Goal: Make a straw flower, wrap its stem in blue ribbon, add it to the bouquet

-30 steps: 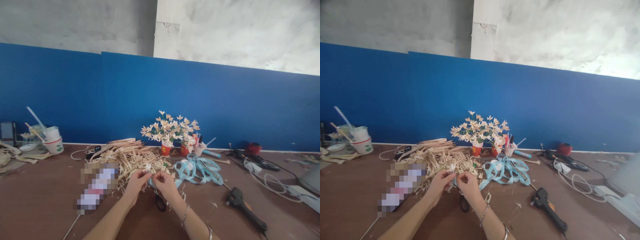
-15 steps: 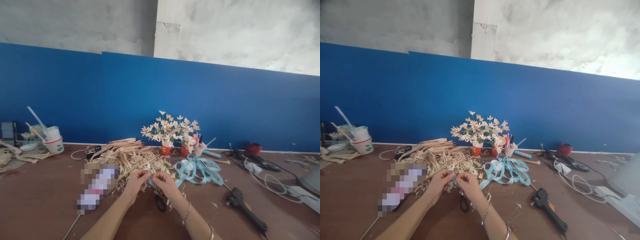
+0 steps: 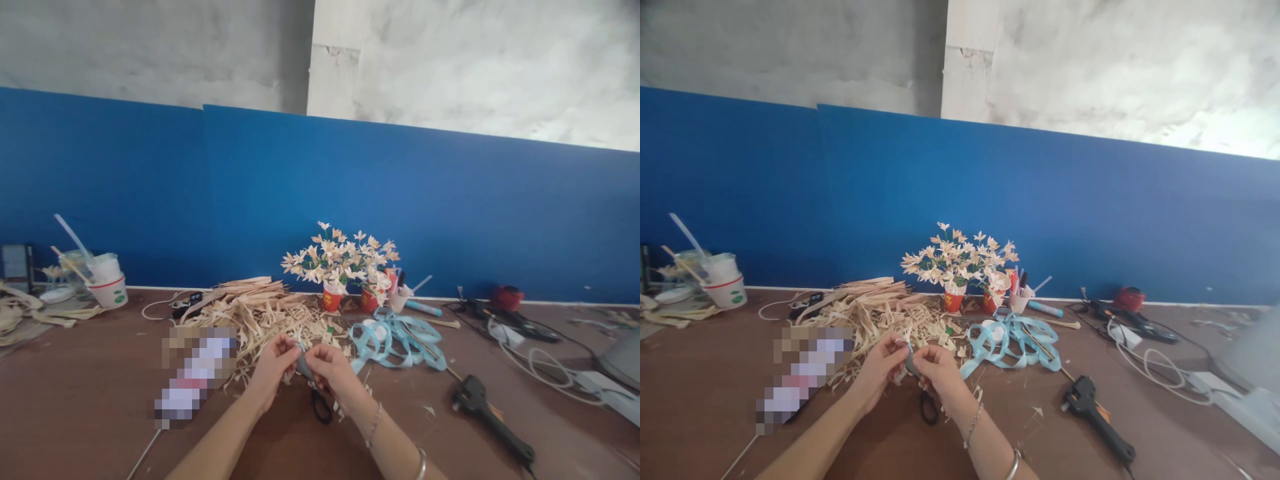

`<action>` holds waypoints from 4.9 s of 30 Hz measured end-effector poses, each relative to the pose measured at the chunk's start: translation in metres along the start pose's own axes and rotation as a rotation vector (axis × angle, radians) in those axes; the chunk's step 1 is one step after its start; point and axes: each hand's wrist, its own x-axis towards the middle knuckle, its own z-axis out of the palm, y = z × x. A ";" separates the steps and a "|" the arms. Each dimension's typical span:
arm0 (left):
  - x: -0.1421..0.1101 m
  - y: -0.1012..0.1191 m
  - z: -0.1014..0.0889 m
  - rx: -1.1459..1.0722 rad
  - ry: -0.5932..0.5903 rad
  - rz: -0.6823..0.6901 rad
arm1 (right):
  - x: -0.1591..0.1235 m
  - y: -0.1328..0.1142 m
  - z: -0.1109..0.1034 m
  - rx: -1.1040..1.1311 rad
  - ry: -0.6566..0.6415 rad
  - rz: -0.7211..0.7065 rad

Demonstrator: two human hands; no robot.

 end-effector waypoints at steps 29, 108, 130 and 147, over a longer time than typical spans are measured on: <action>-0.008 -0.004 -0.008 1.098 0.070 0.935 | -0.006 -0.002 0.011 0.206 -0.086 -0.011; 0.000 0.000 -0.001 0.216 -0.052 -0.078 | -0.009 -0.005 -0.006 -1.148 0.382 -0.917; 0.000 0.000 -0.006 0.495 -0.099 0.038 | 0.001 -0.004 -0.008 -0.666 0.184 -0.448; 0.003 -0.001 -0.004 0.636 -0.092 0.173 | -0.011 -0.004 0.003 -1.222 0.392 -0.705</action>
